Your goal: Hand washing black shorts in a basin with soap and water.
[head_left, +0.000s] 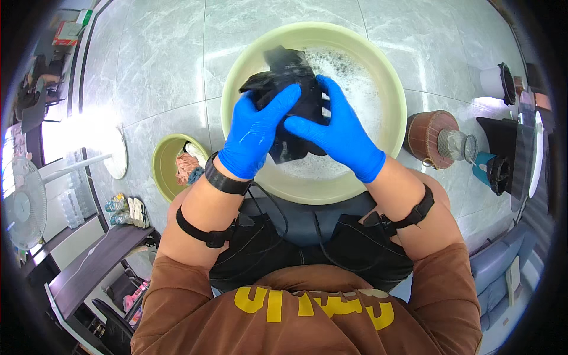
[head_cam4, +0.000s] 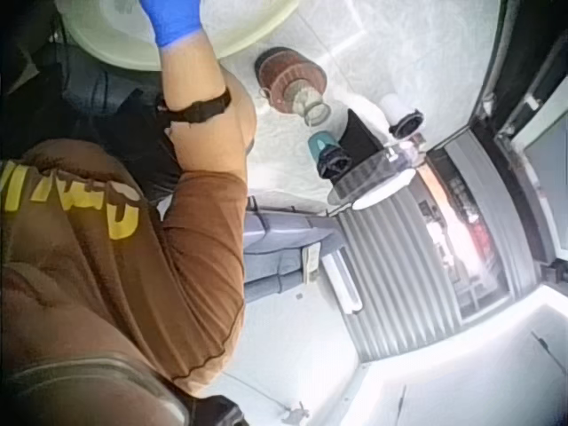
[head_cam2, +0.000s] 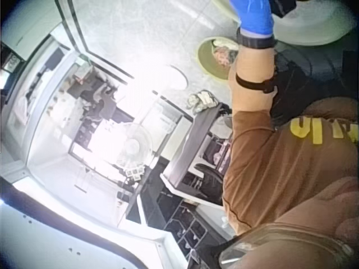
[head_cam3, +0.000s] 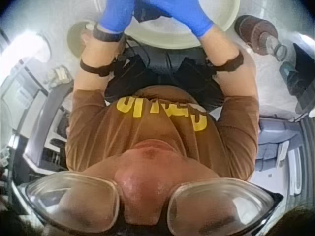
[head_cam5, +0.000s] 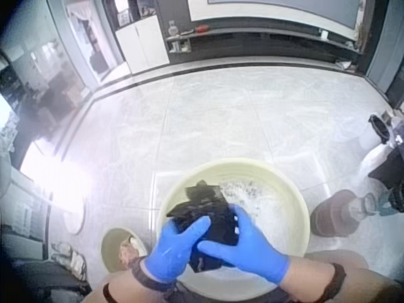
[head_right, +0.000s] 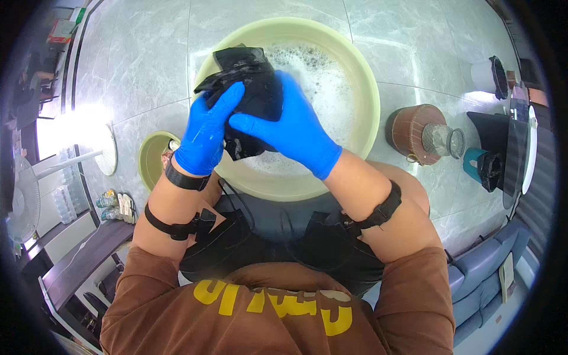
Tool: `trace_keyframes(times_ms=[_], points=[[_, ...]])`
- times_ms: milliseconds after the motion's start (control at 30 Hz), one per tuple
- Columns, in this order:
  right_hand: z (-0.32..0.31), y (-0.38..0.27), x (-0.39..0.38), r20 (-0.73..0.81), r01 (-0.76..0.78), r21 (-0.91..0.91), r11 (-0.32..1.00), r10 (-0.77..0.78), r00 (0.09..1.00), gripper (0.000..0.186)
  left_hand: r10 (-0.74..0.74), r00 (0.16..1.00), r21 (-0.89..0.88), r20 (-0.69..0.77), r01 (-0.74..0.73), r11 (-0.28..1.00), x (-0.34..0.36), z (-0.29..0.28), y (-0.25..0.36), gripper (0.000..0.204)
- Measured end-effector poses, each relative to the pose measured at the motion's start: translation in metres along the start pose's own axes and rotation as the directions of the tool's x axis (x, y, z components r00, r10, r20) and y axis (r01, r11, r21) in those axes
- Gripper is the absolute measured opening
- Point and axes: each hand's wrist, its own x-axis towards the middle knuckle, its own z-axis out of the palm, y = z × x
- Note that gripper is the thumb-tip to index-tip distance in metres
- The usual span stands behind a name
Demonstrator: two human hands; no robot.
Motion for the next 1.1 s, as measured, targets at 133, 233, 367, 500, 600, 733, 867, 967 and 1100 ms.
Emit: trace_keyframes(times_ms=[133,233,367,500,600,733,867,967,1100], points=[[-0.007,0.000,0.006,0.103,-0.133,0.210,0.969,0.113,0.988,0.093,-0.077,0.996,0.079,0.040,0.073,0.994,0.002,-0.002,-0.001,0.037],[-0.021,0.004,0.012,0.108,-0.116,0.197,0.974,0.096,0.989,0.079,-0.090,0.993,0.038,0.078,0.088,0.995,0.007,-0.005,-0.001,0.041],[-0.027,0.001,0.015,0.109,-0.215,0.429,0.877,0.185,0.977,0.062,-0.093,0.990,0.052,0.105,0.088,0.995,0.003,-0.001,-0.001,0.048],[-0.028,0.001,0.017,0.093,-0.159,0.475,0.866,0.130,0.987,0.056,-0.055,0.988,0.218,0.143,0.023,0.976,0.011,-0.015,-0.010,0.043],[-0.048,0.005,0.022,0.179,-0.226,0.540,0.811,0.152,0.972,0.055,-0.135,0.985,0.074,0.104,0.127,0.989,0.015,-0.025,0.001,0.037],[-0.083,0.002,0.030,0.193,-0.364,0.655,0.662,0.319,0.928,0.037,-0.182,0.979,-0.124,0.093,0.193,0.973,0.012,-0.043,0.032,0.035],[-0.090,0.000,0.037,0.098,-0.284,0.640,0.714,0.291,0.952,0.029,-0.082,0.989,-0.383,0.121,0.123,0.916,-0.006,-0.065,0.059,0.054],[-0.098,0.041,0.046,0.184,-0.309,0.505,0.806,0.249,0.951,0.026,0.126,0.948,-0.601,0.292,0.080,0.795,-0.014,-0.055,0.058,0.075],[-0.064,0.025,0.040,-0.196,-0.166,0.021,0.986,0.167,0.966,0.048,0.142,0.942,-0.580,0.303,0.064,0.812,-0.016,-0.043,0.055,0.069]])
